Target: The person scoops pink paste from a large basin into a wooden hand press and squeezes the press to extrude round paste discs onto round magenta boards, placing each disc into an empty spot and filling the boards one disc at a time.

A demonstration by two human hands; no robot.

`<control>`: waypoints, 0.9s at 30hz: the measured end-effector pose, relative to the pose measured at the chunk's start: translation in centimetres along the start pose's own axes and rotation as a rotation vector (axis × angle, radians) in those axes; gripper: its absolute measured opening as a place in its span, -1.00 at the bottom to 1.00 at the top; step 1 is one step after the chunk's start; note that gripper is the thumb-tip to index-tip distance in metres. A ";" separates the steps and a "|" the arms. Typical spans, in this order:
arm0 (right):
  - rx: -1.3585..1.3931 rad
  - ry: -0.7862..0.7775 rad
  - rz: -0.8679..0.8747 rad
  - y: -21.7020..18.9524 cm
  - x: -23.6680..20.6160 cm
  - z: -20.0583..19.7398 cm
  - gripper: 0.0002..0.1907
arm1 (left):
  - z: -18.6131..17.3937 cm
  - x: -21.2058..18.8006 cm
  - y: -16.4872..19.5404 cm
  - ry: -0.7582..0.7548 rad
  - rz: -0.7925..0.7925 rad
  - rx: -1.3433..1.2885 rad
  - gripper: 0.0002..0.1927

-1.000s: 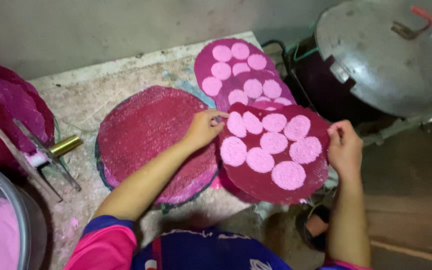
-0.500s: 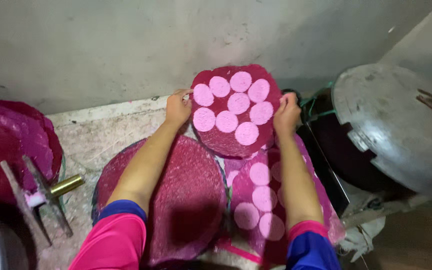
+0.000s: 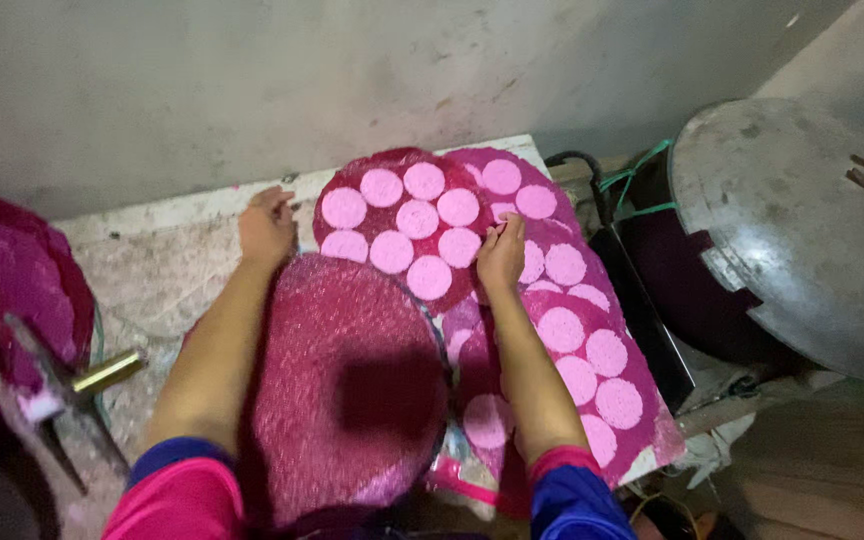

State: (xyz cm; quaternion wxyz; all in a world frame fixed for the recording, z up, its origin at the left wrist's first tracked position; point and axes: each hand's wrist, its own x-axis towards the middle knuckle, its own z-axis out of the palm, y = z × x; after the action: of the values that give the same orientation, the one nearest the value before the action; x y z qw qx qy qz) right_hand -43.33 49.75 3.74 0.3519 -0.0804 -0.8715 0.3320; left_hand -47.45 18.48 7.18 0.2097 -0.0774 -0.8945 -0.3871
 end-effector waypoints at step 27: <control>-0.035 -0.995 -0.021 -45.5 -40.5 9.0 -0.13 | -27.6 -49.0 -6.5 0.005 -0.524 0.357 -0.70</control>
State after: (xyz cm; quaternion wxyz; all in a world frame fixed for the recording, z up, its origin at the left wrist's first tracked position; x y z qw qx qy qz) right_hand -15.11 -4.98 5.16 -0.1047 0.0907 -0.9399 0.3121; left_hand 3.41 -4.83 -1.55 0.1153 0.1947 -0.9373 -0.2650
